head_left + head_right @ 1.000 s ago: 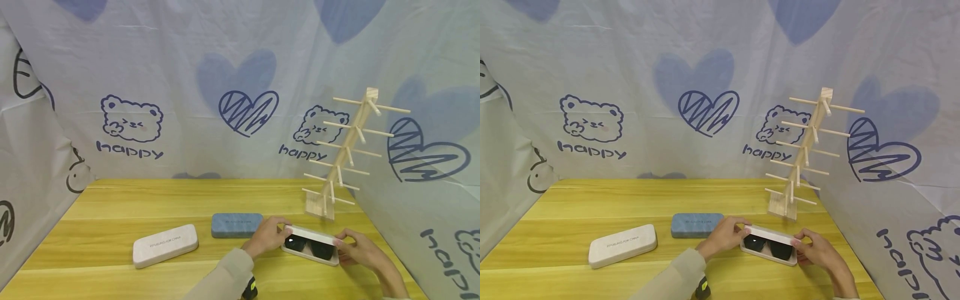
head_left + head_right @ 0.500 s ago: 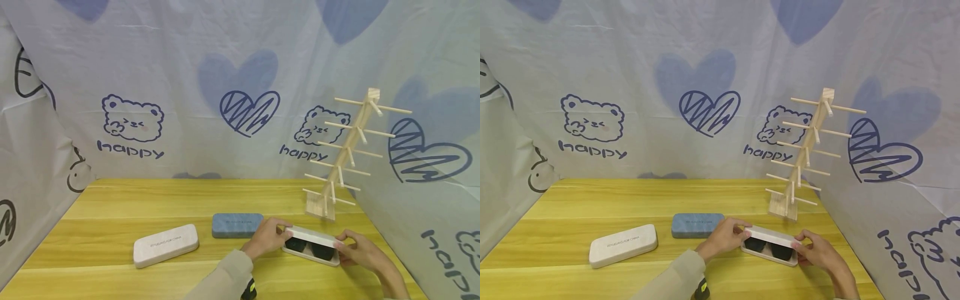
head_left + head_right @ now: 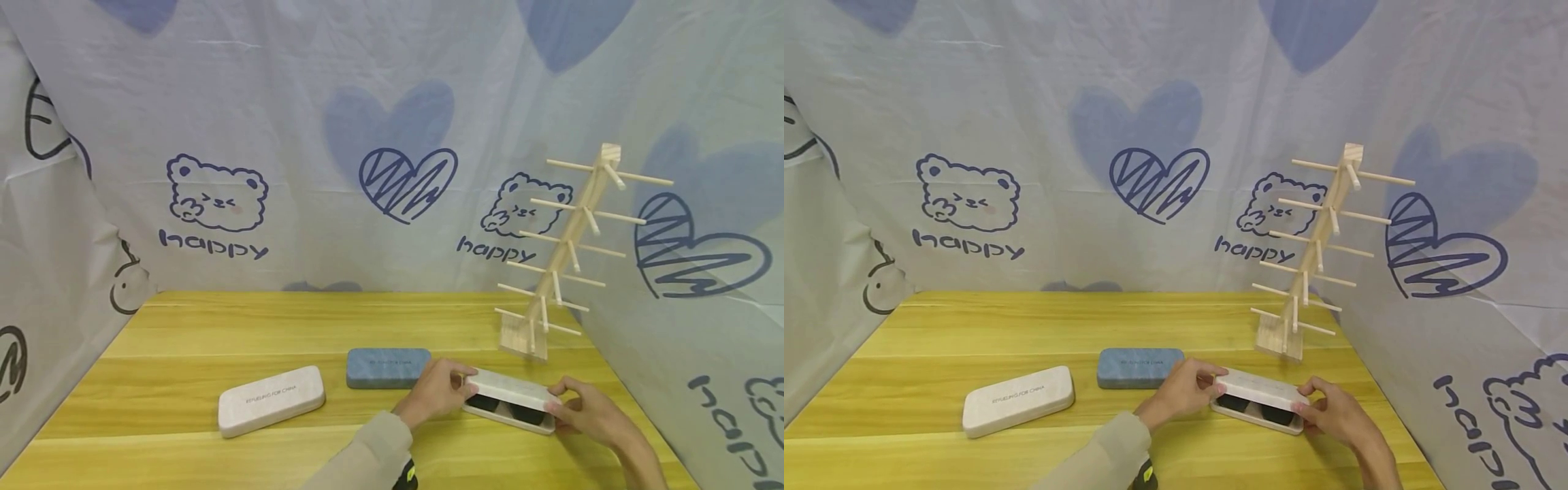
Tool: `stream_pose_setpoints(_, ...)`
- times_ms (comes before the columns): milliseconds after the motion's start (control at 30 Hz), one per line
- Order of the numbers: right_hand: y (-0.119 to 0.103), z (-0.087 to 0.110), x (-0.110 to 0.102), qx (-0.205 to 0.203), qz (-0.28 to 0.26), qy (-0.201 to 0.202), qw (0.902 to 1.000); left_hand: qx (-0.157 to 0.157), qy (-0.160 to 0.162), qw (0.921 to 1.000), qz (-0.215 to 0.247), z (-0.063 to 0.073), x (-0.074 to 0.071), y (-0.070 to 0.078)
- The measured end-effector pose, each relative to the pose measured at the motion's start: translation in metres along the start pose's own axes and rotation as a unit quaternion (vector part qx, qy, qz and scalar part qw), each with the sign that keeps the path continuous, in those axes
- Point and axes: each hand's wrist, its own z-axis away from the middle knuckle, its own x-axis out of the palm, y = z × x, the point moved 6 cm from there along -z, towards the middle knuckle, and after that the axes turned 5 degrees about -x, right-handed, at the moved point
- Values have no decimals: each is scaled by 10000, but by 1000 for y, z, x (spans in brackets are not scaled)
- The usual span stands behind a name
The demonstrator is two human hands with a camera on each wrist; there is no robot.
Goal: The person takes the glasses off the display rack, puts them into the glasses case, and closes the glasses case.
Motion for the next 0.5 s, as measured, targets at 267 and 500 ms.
stream_pose_setpoints(267, 0, -4, 5, 411, 1003, 729, 9914, -214, 22, 9998, 60, 2, 2, -5)
stream_pose_setpoints(500, -16, -6, 3, 521, 2048, 643, 9753, -205, 19, 9994, -265, 3, -4, -1)
